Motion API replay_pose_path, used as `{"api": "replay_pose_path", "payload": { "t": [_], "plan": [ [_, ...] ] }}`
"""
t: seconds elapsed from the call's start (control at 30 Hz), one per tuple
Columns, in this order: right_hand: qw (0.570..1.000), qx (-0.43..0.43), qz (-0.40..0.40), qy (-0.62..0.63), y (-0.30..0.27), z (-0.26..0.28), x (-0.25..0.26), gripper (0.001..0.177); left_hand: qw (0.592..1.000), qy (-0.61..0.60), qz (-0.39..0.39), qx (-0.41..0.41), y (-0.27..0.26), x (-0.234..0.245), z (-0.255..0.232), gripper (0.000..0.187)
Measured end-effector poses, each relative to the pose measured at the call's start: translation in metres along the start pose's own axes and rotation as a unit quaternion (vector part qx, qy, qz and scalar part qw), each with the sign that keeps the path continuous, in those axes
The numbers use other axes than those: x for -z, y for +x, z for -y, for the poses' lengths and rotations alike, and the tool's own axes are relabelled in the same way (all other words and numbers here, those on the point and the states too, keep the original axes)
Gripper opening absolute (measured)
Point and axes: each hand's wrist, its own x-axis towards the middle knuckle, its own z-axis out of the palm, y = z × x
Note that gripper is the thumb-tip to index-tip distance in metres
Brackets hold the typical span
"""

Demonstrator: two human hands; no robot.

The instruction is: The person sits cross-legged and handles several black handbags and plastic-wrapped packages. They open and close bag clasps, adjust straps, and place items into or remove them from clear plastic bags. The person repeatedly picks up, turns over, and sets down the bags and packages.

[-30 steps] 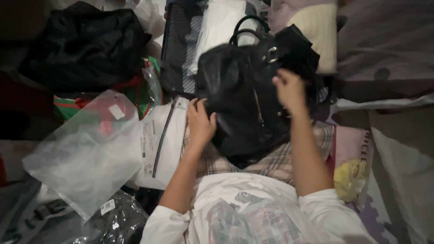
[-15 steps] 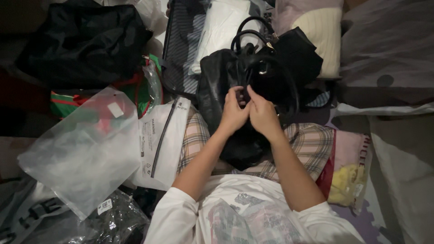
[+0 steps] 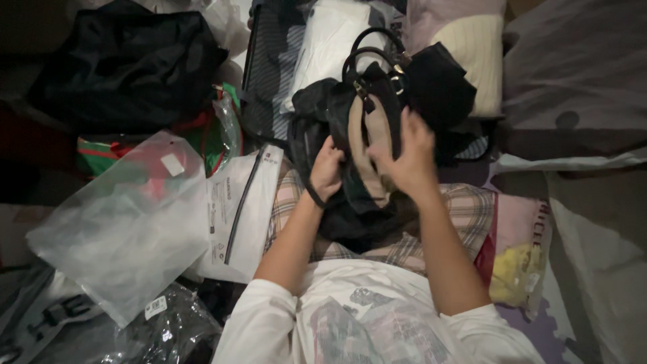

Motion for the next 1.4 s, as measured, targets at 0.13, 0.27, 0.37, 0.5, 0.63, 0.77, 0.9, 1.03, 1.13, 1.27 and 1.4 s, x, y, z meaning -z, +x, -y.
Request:
{"api": "replay_pose_path", "payload": {
  "t": [0.13,0.27,0.37,0.5,0.63,0.77,0.9,1.03,1.13,1.27,1.4],
  "plan": [
    [0.954,-0.235,0.152,0.104,-0.009,-0.023,-0.015,0.087,1.000,0.012,-0.004,-0.023,-0.028,-0.004,-0.039,0.059],
    [0.947,-0.220,0.064,0.226,-0.012,-0.008,0.007,0.065,0.997,0.030,-0.005,-0.073,-0.072,-0.010,-0.091,0.056],
    [0.932,-0.237,0.034,0.272,-0.003,0.020,0.043,0.062,0.995,0.033,-0.020,-0.092,-0.102,-0.038,-0.122,0.056],
    [0.932,-0.244,-0.015,0.268,0.010,0.056,0.090,0.063,0.991,0.051,-0.036,-0.117,-0.137,-0.071,-0.156,0.059],
    [0.947,-0.211,-0.012,0.242,0.016,0.074,0.112,0.063,0.983,0.114,-0.042,-0.140,-0.150,-0.086,-0.173,0.059],
    [0.933,-0.230,0.008,0.276,0.014,0.080,0.109,0.062,0.985,0.111,-0.050,-0.125,-0.150,-0.073,-0.168,0.059],
    [0.938,-0.205,0.036,0.278,0.010,0.075,0.099,0.062,0.977,0.180,-0.072,-0.088,-0.151,-0.035,-0.156,0.056],
    [0.927,-0.211,0.062,0.304,0.019,0.053,0.085,0.063,0.945,0.320,-0.062,-0.001,-0.154,0.008,-0.155,0.032],
    [0.932,-0.209,0.089,0.282,0.025,0.030,0.073,0.057,0.728,0.677,-0.110,0.020,-0.158,0.025,-0.160,0.028],
    [0.951,-0.190,0.118,0.214,0.022,0.008,0.052,0.043,0.650,0.736,-0.157,-0.109,-0.158,0.028,-0.175,0.030],
    [0.948,-0.218,0.173,0.152,0.012,-0.001,0.032,0.041,0.738,0.628,-0.181,-0.167,-0.132,0.020,-0.179,0.028]
  ]
}}
